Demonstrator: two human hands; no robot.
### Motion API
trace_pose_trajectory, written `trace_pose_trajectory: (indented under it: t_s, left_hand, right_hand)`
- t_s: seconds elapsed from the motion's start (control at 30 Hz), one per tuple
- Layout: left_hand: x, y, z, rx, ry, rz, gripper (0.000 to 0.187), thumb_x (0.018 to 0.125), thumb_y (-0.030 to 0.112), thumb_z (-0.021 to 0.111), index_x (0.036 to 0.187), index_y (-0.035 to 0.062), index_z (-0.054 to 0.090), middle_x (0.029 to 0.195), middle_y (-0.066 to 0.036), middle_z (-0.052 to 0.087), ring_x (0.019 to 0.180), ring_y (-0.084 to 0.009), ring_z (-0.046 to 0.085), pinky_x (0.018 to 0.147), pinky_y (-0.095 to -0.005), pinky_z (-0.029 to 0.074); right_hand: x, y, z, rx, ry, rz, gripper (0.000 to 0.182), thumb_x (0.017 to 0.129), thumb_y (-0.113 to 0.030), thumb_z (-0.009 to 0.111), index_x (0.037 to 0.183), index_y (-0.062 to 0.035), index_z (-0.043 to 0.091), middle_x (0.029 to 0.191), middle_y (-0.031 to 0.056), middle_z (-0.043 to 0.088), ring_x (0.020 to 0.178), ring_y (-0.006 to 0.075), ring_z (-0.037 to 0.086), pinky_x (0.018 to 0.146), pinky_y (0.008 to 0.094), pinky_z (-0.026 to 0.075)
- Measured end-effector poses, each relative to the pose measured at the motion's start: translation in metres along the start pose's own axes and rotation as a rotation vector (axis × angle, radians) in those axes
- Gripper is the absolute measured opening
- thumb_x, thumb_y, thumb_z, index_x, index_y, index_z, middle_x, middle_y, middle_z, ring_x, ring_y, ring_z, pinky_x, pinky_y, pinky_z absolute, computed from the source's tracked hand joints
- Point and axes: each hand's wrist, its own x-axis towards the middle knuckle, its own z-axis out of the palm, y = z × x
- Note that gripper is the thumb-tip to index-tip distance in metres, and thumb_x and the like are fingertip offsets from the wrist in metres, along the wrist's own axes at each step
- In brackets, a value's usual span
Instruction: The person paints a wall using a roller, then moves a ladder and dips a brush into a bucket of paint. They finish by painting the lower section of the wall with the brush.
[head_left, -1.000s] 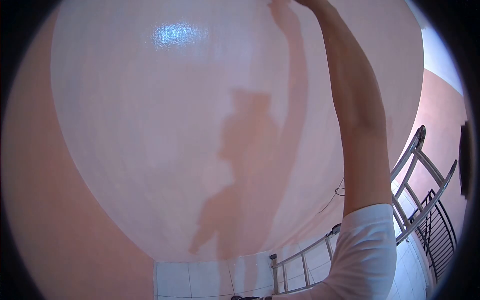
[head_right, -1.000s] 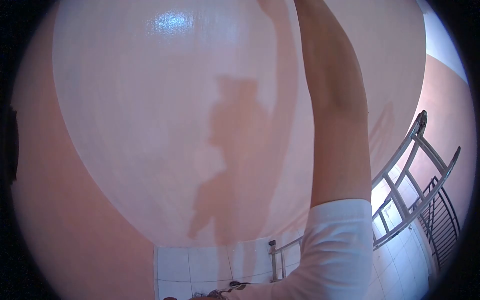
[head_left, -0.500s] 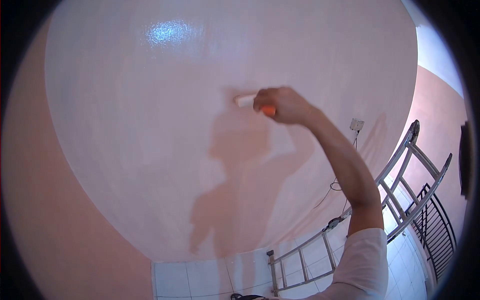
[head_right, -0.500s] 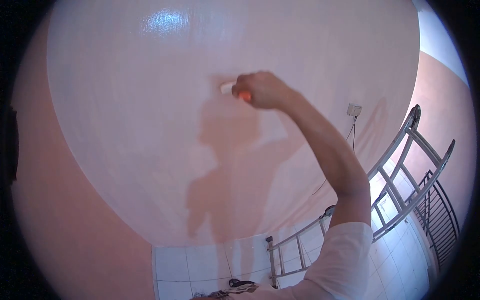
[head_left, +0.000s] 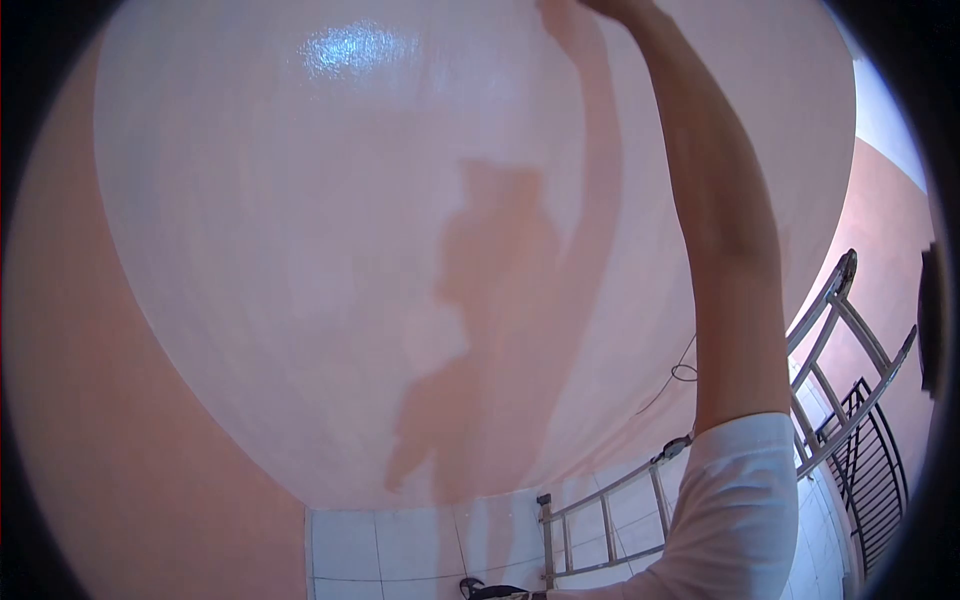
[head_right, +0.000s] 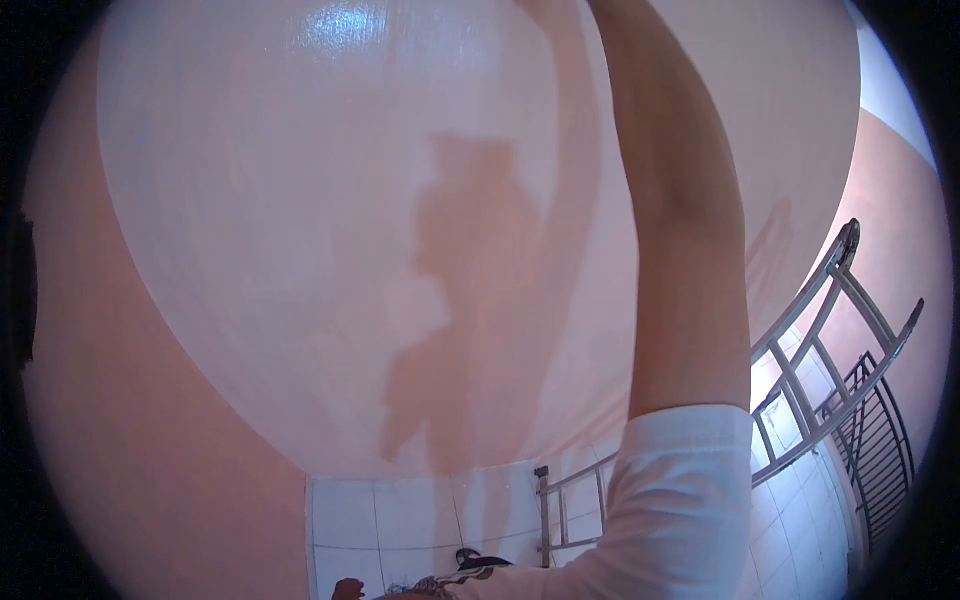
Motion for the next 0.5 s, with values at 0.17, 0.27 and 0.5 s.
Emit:
trace_pose_trajectory:
  t_s: [0.17, 0.27, 0.5]
  left_hand:
    - [-0.014, -0.016, -0.007, 0.085, -0.034, 0.015, 0.031, 0.077, 0.031, 0.073, 0.1, 0.0115, 0.068, 0.098, -0.013, 0.065, 0.094, -0.0335, 0.064, 0.076, -0.0474, 0.055]
    - [-0.024, -0.034, -0.016, 0.249, -0.063, 0.05, 0.029, 0.076, 0.03, 0.073, 0.098, 0.0113, 0.068, 0.096, -0.012, 0.066, 0.093, -0.0335, 0.064, 0.076, -0.0478, 0.054]
    - [-0.038, -0.064, -0.044, 0.995, 0.027, 0.614, 0.034, 0.075, 0.035, 0.076, 0.097, 0.0102, 0.067, 0.097, -0.011, 0.067, 0.094, -0.0313, 0.064, 0.077, -0.0476, 0.054]
  right_hand:
    - [-0.203, -0.084, 0.049, 0.093, -0.37, -0.236, 0.02, 0.088, -0.019, 0.06, 0.105, -0.0097, 0.065, 0.106, 0.0123, 0.066, 0.097, 0.0311, 0.065, 0.081, 0.0417, 0.054]
    - [-0.326, -0.156, 0.047, 0.323, -0.453, -0.331, 0.009, 0.085, -0.012, 0.061, 0.093, -0.012, 0.064, 0.099, 0.0086, 0.064, 0.091, 0.0273, 0.064, 0.081, 0.04, 0.054]
    - [-0.279, -0.114, 0.049, 0.699, -0.506, -0.116, 0.019, 0.076, -0.004, 0.064, 0.093, -0.0108, 0.069, 0.097, 0.0082, 0.069, 0.093, 0.0299, 0.065, 0.082, 0.0405, 0.052]
